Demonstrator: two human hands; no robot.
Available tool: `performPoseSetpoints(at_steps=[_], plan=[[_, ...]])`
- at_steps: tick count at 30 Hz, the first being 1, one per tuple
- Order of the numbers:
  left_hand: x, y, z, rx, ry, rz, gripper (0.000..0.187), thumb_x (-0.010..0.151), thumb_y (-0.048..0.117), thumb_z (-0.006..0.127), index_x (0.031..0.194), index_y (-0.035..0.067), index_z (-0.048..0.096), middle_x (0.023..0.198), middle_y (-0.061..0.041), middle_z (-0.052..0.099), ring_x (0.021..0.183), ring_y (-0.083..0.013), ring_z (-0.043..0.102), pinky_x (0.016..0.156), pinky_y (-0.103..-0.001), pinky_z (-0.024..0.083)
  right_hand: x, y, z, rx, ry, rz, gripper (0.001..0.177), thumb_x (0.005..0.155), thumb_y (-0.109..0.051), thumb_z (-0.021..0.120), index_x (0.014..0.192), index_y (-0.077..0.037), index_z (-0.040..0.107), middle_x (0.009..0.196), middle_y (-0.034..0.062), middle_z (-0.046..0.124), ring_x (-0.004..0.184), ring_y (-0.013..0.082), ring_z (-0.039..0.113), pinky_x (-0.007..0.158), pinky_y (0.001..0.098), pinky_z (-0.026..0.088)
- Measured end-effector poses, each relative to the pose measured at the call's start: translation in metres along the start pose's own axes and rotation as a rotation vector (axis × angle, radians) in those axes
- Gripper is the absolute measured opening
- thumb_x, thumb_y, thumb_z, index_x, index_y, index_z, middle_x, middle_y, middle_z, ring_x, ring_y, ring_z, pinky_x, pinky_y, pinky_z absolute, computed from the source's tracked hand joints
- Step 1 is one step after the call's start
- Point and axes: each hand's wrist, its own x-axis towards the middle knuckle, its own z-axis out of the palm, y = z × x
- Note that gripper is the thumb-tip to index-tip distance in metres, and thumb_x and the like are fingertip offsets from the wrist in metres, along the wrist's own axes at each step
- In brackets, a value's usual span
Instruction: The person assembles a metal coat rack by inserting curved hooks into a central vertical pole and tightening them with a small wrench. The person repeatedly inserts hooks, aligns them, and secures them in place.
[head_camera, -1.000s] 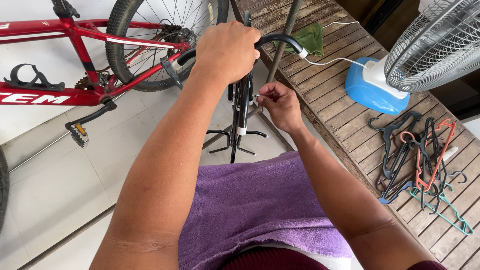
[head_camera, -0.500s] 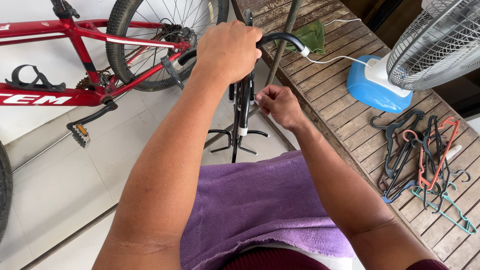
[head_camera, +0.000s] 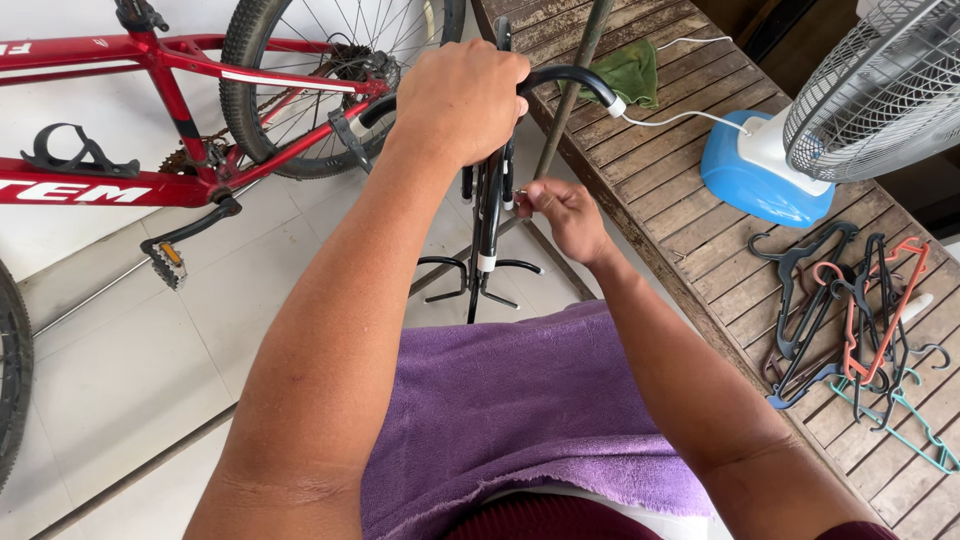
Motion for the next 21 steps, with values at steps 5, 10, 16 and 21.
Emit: performPoseSetpoints(at_steps=[5, 10, 16, 21], plan=[[0.001, 0.001, 0.001, 0.004, 0.038, 0.023, 0.023, 0.094, 0.034, 0.07, 0.103, 0.014, 0.076, 0.092, -0.013, 0.073, 0.087, -0.0322, 0.071, 0.074, -0.046, 0.055, 0.009, -0.01, -0.009, -0.145, -0.071, 0.081, 0.031, 0.108, -0.024, 0.051, 0.09, -0.005, 0.066, 0.076, 0.0024, 0.068, 0.074, 0.0095, 0.063, 0.073, 0.0274, 0.055], [-0.001, 0.0, -0.001, -0.003, 0.02, 0.011, 0.023, 0.095, 0.035, 0.069, 0.104, 0.014, 0.076, 0.091, -0.012, 0.073, 0.087, -0.0322, 0.071, 0.074, -0.047, 0.055, 0.018, -0.025, -0.011, -0.076, -0.189, 0.237, 0.043, 0.114, -0.033, 0.045, 0.088, -0.004, 0.061, 0.07, 0.0013, 0.056, 0.063, 0.0109, 0.054, 0.062, 0.029, 0.047], [-0.002, 0.001, -0.005, -0.018, 0.029, 0.0, 0.024, 0.094, 0.036, 0.07, 0.103, 0.015, 0.076, 0.092, -0.012, 0.073, 0.088, -0.0325, 0.071, 0.074, -0.047, 0.055, 0.009, -0.036, -0.008, -0.208, -0.096, -0.019, 0.018, 0.1, -0.023, 0.066, 0.09, -0.009, 0.068, 0.081, 0.0007, 0.068, 0.077, 0.0105, 0.065, 0.073, 0.0269, 0.053], [-0.002, 0.0, -0.004, -0.017, 0.048, 0.016, 0.023, 0.091, 0.034, 0.071, 0.103, 0.015, 0.076, 0.09, -0.012, 0.073, 0.088, -0.0336, 0.07, 0.074, -0.048, 0.054, -0.005, -0.044, 0.0, -0.8, 0.243, -0.746, 0.014, 0.084, -0.011, 0.083, 0.092, -0.01, 0.072, 0.091, 0.0036, 0.072, 0.107, 0.024, 0.066, 0.099, 0.0427, 0.046]])
